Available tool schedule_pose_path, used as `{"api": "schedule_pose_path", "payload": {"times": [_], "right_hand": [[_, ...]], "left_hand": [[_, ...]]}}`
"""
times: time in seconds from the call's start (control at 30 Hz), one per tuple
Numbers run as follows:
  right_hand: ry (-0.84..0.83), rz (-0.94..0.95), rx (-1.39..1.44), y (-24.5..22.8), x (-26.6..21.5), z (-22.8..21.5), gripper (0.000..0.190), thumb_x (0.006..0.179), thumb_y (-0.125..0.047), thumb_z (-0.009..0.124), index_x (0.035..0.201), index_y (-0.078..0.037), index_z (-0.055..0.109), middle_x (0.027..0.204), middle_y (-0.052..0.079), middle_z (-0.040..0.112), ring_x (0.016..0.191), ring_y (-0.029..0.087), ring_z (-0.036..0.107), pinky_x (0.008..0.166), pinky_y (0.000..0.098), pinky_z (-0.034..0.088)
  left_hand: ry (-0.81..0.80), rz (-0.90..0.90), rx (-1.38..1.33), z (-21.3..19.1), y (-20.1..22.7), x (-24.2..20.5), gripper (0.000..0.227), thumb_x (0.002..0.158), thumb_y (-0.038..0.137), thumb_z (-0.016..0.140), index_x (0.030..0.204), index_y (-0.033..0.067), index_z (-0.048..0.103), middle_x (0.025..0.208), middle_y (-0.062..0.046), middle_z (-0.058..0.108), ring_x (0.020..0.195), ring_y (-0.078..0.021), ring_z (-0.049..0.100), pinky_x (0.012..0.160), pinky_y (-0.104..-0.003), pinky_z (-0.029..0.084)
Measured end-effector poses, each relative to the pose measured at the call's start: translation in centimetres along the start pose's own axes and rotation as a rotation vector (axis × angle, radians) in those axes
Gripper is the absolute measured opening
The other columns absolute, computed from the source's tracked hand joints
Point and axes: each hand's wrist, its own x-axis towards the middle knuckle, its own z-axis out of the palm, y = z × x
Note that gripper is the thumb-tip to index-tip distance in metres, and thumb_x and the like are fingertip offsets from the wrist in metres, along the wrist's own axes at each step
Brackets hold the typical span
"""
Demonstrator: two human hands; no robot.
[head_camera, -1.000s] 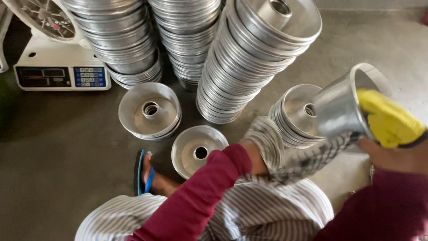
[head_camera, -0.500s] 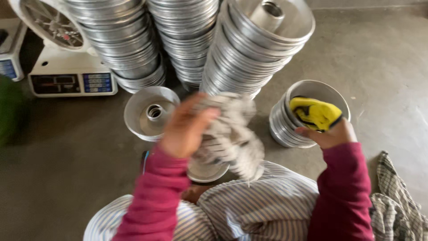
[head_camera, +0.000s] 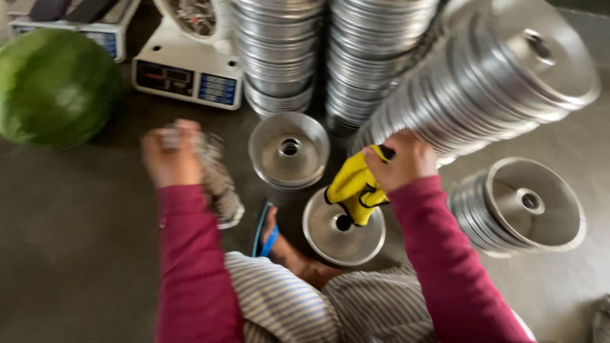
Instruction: The person sits on the floor and wipes multiple silver metal parts with a cloth and a yellow sponge. They pick up each part from a stack, wipe the interior and exterior surfaces, and place the cleaned part onto a separate stack.
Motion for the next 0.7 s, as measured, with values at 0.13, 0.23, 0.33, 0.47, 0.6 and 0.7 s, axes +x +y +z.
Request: {"api": "schedule_pose_path", "payload": {"times": [0.13, 0.23, 0.33, 0.47, 0.6, 0.7], "right_hand": [[-0.021, -0.065, -0.057, -3.8, 4.4, 5.8, 0.033, 0.071, -0.011, 0.072, 0.102, -0.005, 0.065, 0.110, 0.016, 0.063, 0.093, 0.040, 0.066, 0.072, 0.0503, 0.051], [-0.328, 0.068, -0.216, -4.0, 7.3, 11.3, 0.030, 0.074, -0.009, 0.071, 0.103, -0.013, 0.072, 0.115, 0.015, 0.065, 0.100, 0.039, 0.067, 0.080, 0.0497, 0.054], [-0.409, 0.164, -0.191, -2.6, 8.4, 16.7, 0.046, 0.075, -0.024, 0.079, 0.118, -0.011, 0.071, 0.118, 0.019, 0.068, 0.110, 0.037, 0.065, 0.093, 0.0472, 0.052], [-0.570, 0.327, -0.201, -0.1, 8.8, 21.7, 0.044, 0.082, -0.037, 0.079, 0.115, -0.007, 0.076, 0.119, 0.019, 0.072, 0.112, 0.036, 0.068, 0.100, 0.0447, 0.052], [-0.478, 0.307, -0.149, 2.9, 7.9, 24.5, 0.042, 0.074, -0.030, 0.082, 0.109, -0.008, 0.076, 0.113, 0.018, 0.073, 0.107, 0.036, 0.069, 0.096, 0.0437, 0.053], [-0.418, 0.340, -0.090, 4.3, 7.4, 25.4, 0.038, 0.074, -0.024, 0.079, 0.109, -0.009, 0.077, 0.111, 0.018, 0.074, 0.105, 0.035, 0.070, 0.095, 0.0425, 0.054]], "left_hand": [[-0.155, -0.017, 0.631, 0.8, -8.8, 0.4, 0.062, 0.070, 0.019, 0.092, 0.121, 0.0045, 0.059, 0.105, -0.014, 0.068, 0.091, -0.0283, 0.067, 0.082, -0.041, 0.057], [-0.386, -0.326, 1.005, 2.3, -10.5, -0.2, 0.044, 0.078, 0.044, 0.083, 0.106, 0.0098, 0.077, 0.105, -0.018, 0.075, 0.098, -0.0337, 0.073, 0.091, -0.044, 0.056], [-0.438, -0.411, 1.029, 4.2, -9.9, -1.3, 0.034, 0.077, 0.033, 0.080, 0.102, 0.0102, 0.079, 0.103, -0.019, 0.075, 0.098, -0.0364, 0.073, 0.091, -0.045, 0.056], [-0.324, -0.437, 1.142, 5.6, -9.2, -2.1, 0.025, 0.078, 0.022, 0.075, 0.098, 0.0068, 0.078, 0.106, -0.022, 0.073, 0.102, -0.0397, 0.070, 0.092, -0.045, 0.056], [-0.228, -0.424, 1.208, 5.8, -10.0, -2.4, 0.025, 0.080, 0.016, 0.068, 0.100, 0.0046, 0.077, 0.108, -0.024, 0.072, 0.104, -0.0410, 0.070, 0.093, -0.045, 0.056], [-0.246, -0.342, 1.233, 6.0, -10.5, -2.1, 0.028, 0.080, 0.015, 0.067, 0.105, 0.0058, 0.074, 0.107, -0.022, 0.073, 0.105, -0.0389, 0.069, 0.093, -0.044, 0.055]]}}
